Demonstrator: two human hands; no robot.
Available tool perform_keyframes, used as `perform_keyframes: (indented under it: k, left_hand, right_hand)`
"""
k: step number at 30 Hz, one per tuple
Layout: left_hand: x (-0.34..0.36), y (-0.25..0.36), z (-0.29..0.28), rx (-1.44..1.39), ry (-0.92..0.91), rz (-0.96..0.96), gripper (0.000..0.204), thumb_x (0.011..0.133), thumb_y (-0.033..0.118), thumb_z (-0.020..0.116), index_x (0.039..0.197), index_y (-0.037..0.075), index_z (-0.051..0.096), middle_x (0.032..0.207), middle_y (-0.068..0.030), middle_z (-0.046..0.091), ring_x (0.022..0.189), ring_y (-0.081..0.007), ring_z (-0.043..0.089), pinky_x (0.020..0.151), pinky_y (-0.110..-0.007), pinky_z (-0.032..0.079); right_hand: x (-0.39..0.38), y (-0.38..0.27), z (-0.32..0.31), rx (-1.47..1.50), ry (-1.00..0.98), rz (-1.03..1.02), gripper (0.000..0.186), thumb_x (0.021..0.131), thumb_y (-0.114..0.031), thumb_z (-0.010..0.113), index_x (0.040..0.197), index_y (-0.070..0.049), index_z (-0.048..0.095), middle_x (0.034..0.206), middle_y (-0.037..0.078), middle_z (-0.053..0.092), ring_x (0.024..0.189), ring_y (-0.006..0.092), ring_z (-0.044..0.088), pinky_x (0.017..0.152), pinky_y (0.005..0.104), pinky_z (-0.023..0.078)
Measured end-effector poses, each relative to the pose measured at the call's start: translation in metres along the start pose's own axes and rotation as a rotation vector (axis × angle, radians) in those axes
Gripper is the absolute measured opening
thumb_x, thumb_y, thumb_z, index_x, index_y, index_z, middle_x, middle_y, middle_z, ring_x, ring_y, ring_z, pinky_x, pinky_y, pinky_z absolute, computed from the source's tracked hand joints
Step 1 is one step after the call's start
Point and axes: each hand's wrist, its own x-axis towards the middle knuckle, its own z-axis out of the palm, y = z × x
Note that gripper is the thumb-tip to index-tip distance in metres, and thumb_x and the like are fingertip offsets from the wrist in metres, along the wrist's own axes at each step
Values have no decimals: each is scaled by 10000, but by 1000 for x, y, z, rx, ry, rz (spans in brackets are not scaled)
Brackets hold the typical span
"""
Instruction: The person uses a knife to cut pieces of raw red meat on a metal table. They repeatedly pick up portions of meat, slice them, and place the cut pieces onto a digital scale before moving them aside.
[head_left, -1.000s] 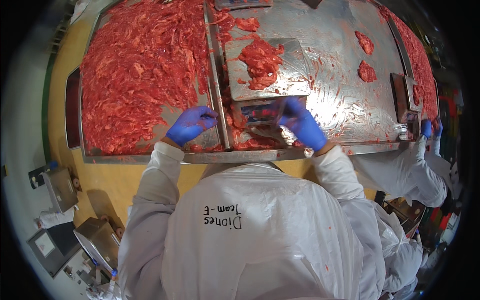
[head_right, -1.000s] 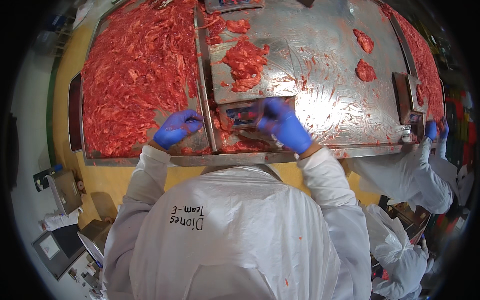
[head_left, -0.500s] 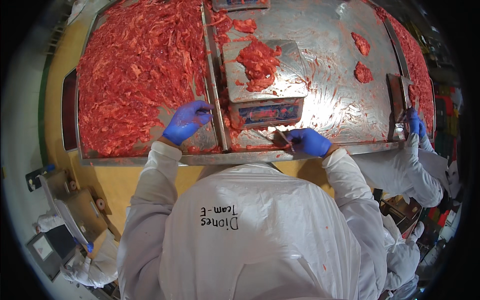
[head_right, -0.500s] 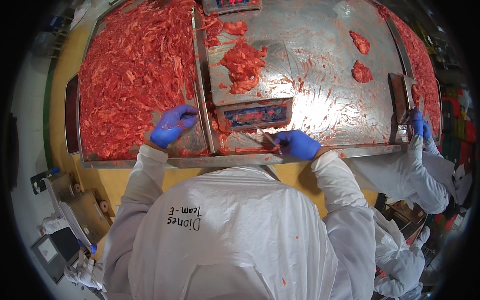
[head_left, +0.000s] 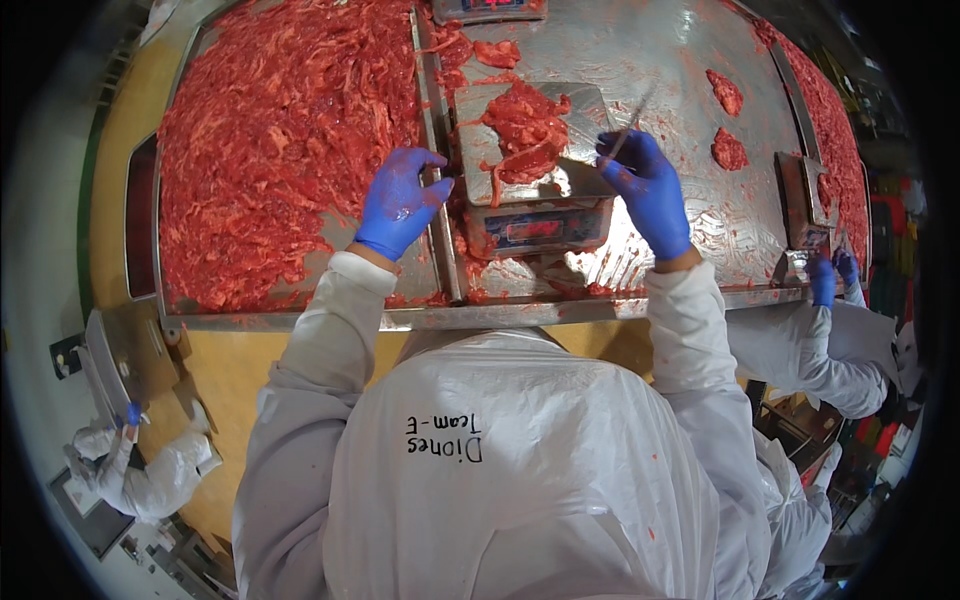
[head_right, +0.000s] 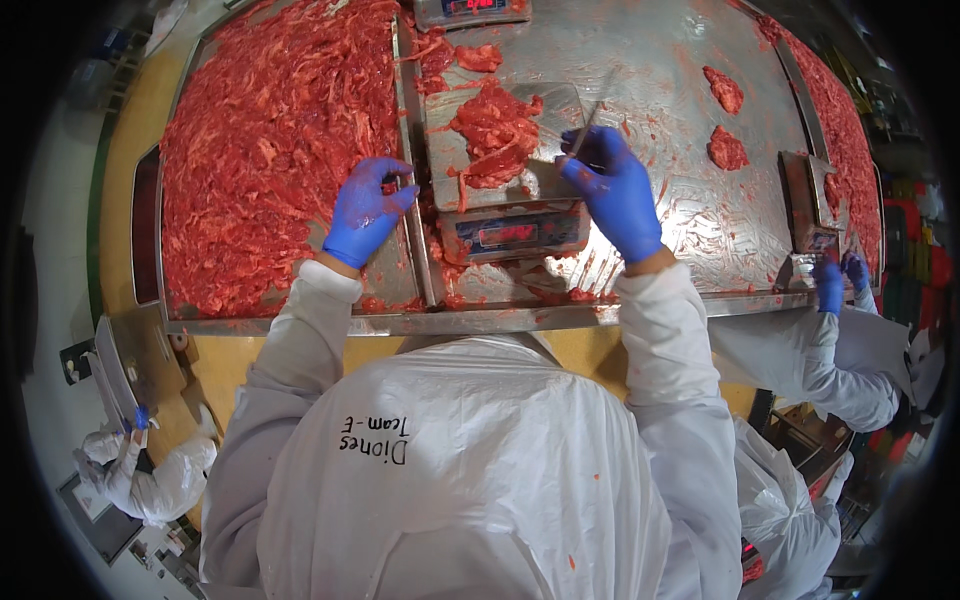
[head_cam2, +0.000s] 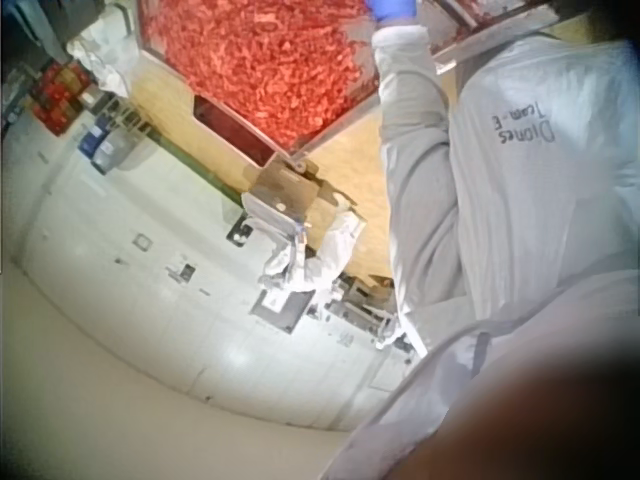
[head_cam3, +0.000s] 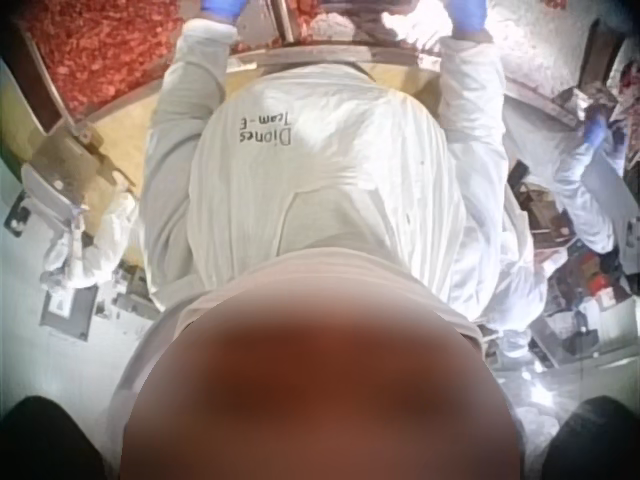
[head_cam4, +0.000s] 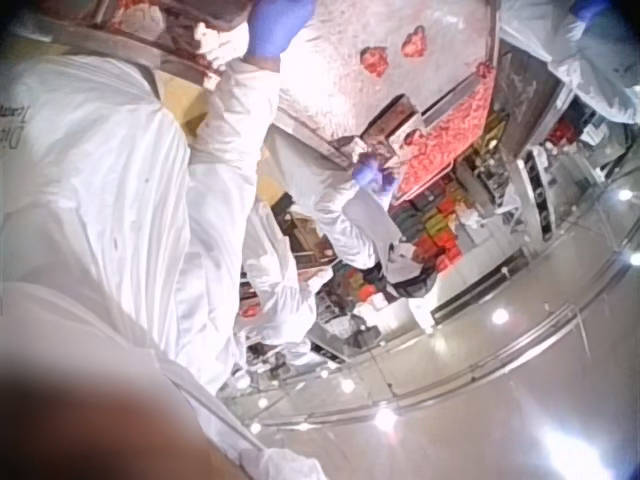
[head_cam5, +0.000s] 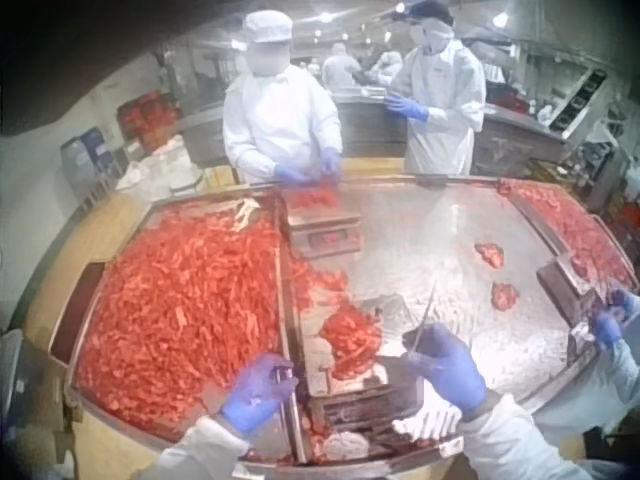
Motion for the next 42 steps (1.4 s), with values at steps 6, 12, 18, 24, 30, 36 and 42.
perform_keyframes:
  k: [6,12,18,24,30,36,42]
  left_hand:
    - [14,46,48,69,32,172,152,799,102,713,936,60,663,956,-143,646,944,-361,636,825,-440,529]
    - [8,27,42,81,22,128,71,775,31,642,829,74,625,848,-127,628,827,-360,634,727,-460,520]
    - [1,32,47,1,10,145,75,774,26,641,831,75,634,834,-130,621,801,-360,627,704,-446,515]
    - [-3,29,34,-3,-75,70,82,769,50,660,846,76,648,852,-130,627,840,-352,637,730,-436,517]
    - [-21,5,14,-50,-116,44,150,771,104,696,918,75,686,938,-146,640,939,-356,637,846,-448,524]
    - [-59,-109,-10,208,97,-210,501,764,151,751,1251,88,654,1292,-212,602,1253,-389,543,1099,-450,434]
    - [-43,-139,-12,49,217,-263,684,793,135,725,1444,63,526,1481,-244,491,1396,-419,437,1179,-483,362]
  right_hand:
    - [-44,42,32,233,-541,394,345,960,-245,738,1206,-23,645,1109,39,702,1004,130,651,893,292,538]
    - [-71,43,22,401,-603,470,519,998,-376,680,1371,-29,578,1183,73,678,1050,148,633,964,311,520]
    - [-43,51,59,483,-529,458,442,993,-366,688,1263,-20,635,1055,54,683,901,143,643,855,318,535]
    - [-60,52,59,793,-550,578,322,989,-216,698,1205,18,654,944,42,664,805,133,603,797,290,513]
    - [-48,75,86,815,-596,588,326,1002,-203,686,1243,15,665,925,44,678,800,122,605,772,281,500]
    - [-79,79,93,355,-917,563,205,972,-100,702,1153,-14,655,998,48,703,977,154,673,908,311,540]
    - [-68,95,-39,155,-674,443,164,913,60,684,1011,-45,605,1163,67,719,1144,187,669,1011,336,526]
